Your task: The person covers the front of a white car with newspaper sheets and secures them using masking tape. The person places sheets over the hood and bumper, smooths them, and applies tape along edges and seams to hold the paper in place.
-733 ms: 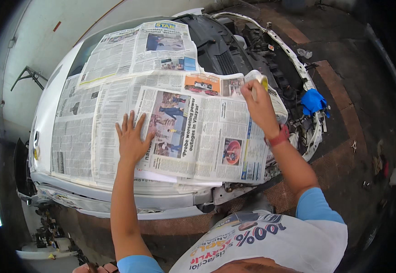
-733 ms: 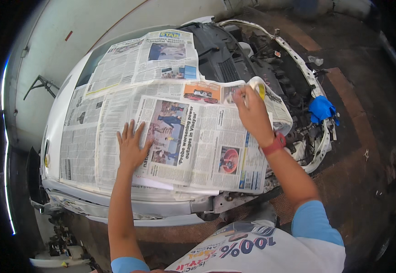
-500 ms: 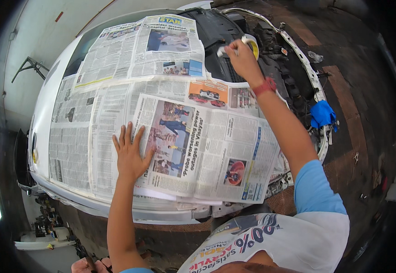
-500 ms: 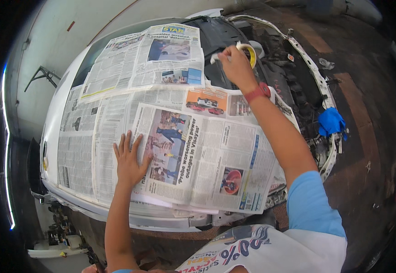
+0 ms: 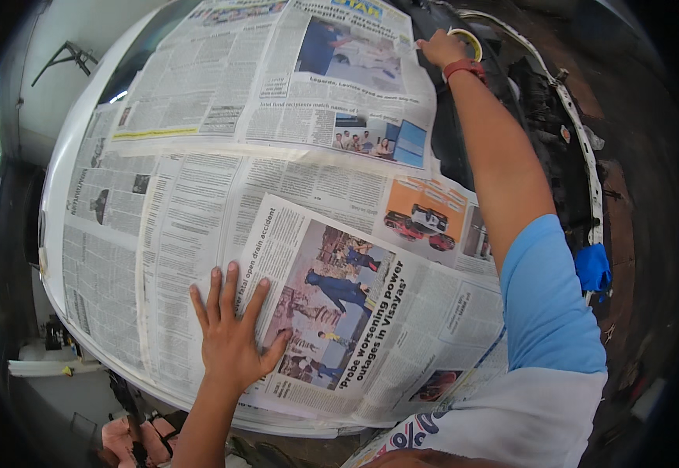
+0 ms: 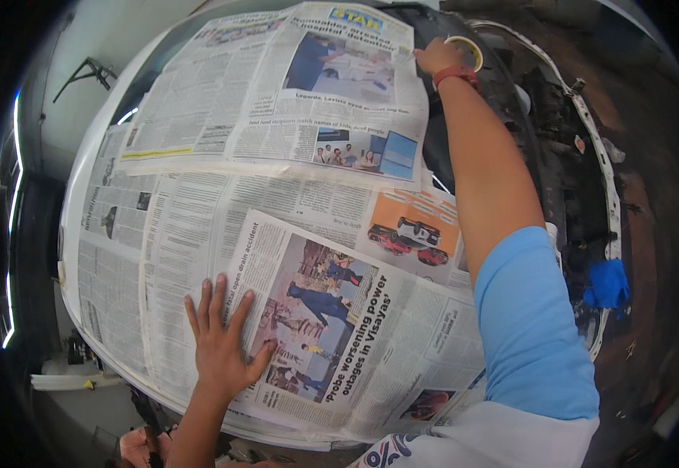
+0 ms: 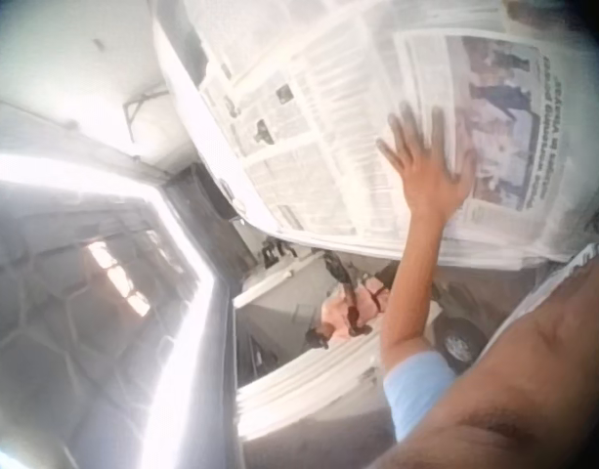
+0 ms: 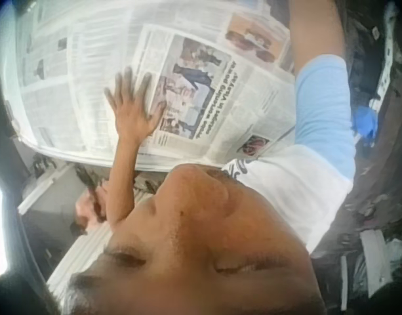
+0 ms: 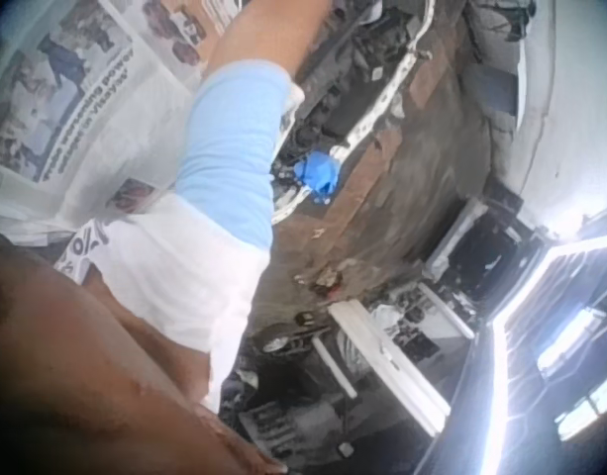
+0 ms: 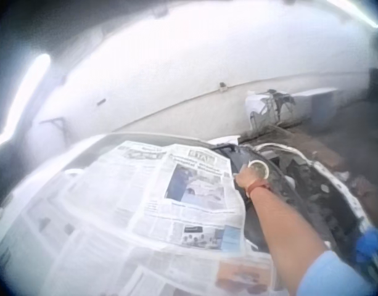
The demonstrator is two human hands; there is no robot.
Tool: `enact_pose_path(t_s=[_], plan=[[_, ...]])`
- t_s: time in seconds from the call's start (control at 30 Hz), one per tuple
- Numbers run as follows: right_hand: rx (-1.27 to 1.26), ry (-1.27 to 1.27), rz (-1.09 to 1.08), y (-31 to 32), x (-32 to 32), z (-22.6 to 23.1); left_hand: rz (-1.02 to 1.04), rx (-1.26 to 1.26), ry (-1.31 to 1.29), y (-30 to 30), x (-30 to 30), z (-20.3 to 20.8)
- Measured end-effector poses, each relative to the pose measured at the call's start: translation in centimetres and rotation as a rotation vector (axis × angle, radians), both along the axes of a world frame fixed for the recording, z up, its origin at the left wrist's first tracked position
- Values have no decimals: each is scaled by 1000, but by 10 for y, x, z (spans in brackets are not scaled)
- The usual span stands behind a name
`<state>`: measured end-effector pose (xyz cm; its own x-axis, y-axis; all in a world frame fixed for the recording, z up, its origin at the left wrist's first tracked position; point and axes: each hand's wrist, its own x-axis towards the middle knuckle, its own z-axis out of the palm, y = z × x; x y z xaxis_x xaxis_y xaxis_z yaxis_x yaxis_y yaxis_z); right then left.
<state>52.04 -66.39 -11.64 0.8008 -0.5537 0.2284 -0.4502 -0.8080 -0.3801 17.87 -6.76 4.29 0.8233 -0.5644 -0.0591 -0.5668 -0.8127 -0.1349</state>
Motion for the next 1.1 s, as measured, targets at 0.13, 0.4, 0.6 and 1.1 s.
enact_pose_path(t_s=[0.13, 0.4, 0.6, 1.1], plan=[[-52, 127, 31, -18, 35, -17, -11, 55, 9, -1, 3, 4], [44, 237, -67, -34, 55, -33, 27, 52, 21, 4, 4, -3], [-150, 234, 59, -26, 40, -18, 33, 62, 21, 4, 1, -1], [-215, -533, 639, 86, -153, 90, -85, -22, -131, 3, 2, -7]])
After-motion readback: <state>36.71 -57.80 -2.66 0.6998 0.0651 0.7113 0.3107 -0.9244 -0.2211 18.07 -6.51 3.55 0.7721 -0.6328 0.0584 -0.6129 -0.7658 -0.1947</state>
